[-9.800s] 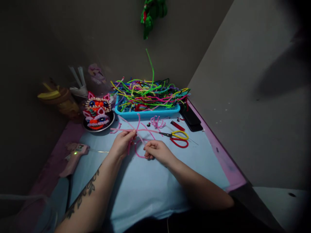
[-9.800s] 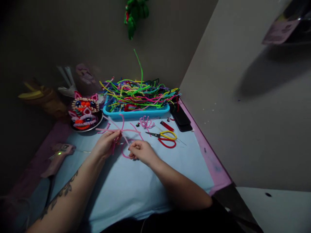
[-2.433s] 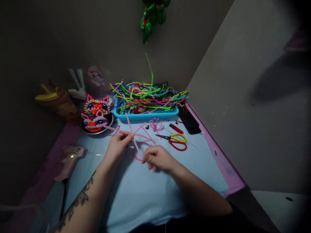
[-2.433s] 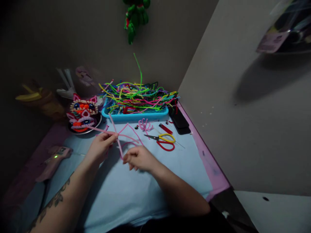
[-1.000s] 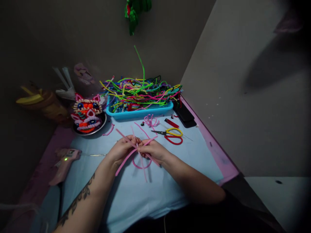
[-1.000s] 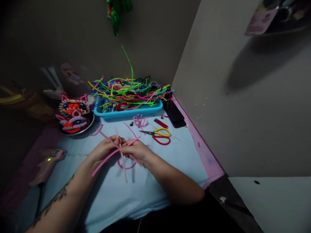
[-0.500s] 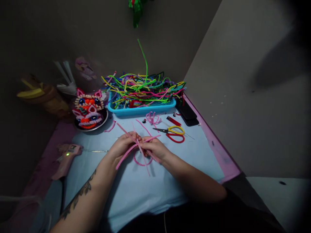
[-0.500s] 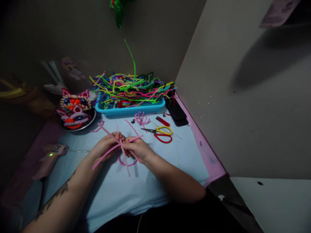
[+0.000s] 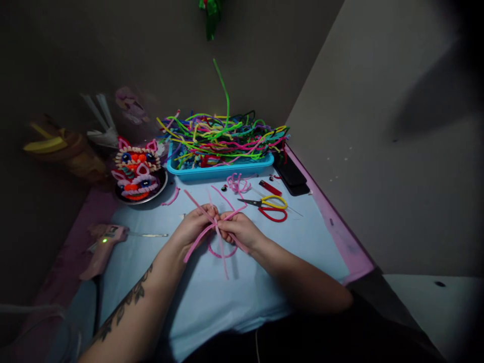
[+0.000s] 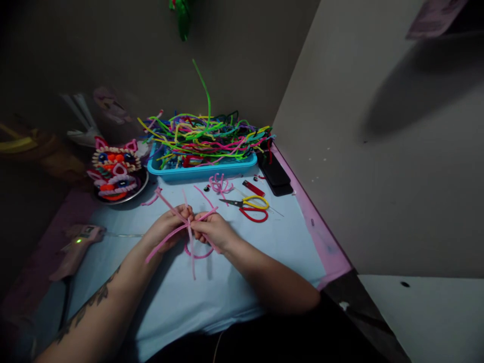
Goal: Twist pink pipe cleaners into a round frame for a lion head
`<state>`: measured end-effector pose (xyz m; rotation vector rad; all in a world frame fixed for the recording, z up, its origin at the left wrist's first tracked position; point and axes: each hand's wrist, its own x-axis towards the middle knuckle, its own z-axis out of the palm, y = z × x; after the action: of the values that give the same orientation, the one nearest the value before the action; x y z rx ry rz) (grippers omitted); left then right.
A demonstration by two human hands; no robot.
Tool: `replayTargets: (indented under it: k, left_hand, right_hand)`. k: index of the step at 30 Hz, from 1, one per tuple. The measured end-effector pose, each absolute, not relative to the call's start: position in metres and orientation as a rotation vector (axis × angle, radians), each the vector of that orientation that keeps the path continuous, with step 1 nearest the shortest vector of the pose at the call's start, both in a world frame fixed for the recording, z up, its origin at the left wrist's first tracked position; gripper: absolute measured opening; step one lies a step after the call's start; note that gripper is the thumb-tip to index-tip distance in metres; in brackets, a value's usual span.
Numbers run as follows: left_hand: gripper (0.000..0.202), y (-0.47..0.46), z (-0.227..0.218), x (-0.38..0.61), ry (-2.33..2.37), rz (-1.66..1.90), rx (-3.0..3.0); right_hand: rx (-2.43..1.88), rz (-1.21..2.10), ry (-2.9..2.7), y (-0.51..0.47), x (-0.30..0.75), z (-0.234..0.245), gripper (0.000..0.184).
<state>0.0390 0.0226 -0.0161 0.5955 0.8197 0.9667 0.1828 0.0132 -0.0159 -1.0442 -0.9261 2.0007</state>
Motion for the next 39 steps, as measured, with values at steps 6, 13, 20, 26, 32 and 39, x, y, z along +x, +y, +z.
replayTargets:
  k: [6, 13, 20, 26, 32, 39]
  left_hand:
    - [0.03, 0.022, -0.018, 0.04, 0.819, 0.968, 0.563]
    - [0.024, 0.024, -0.025, 0.038, 0.754, 0.925, 0.531]
    - [0.024, 0.024, -0.023, 0.04, 0.734, 0.901, 0.532]
    - [0.024, 0.023, -0.023, 0.041, 0.719, 0.872, 0.539]
    - [0.022, 0.024, -0.015, 0.039, 0.752, 0.924, 0.502]
    - [0.044, 0.026, 0.004, 0.016, 1.02, 0.977, 0.729]
  right_hand:
    - [-1.076, 1.97, -0.974, 0.013, 0.183, -0.014, 0.022]
    - [-1.09, 1.943, -1.026, 0.014, 0.183, -0.014, 0.023]
    - [-1.077, 1.927, -1.124, 0.016, 0.187, -0.018, 0.025]
    - [-1.019, 1.929, -1.207, 0.018, 0.191, -0.024, 0.026]
    - [-1.091, 1.791, -1.139, 0.021, 0.192, -0.024, 0.022]
    - [-1.222, 1.414, -1.142, 0.032, 0.205, -0.025, 0.015]
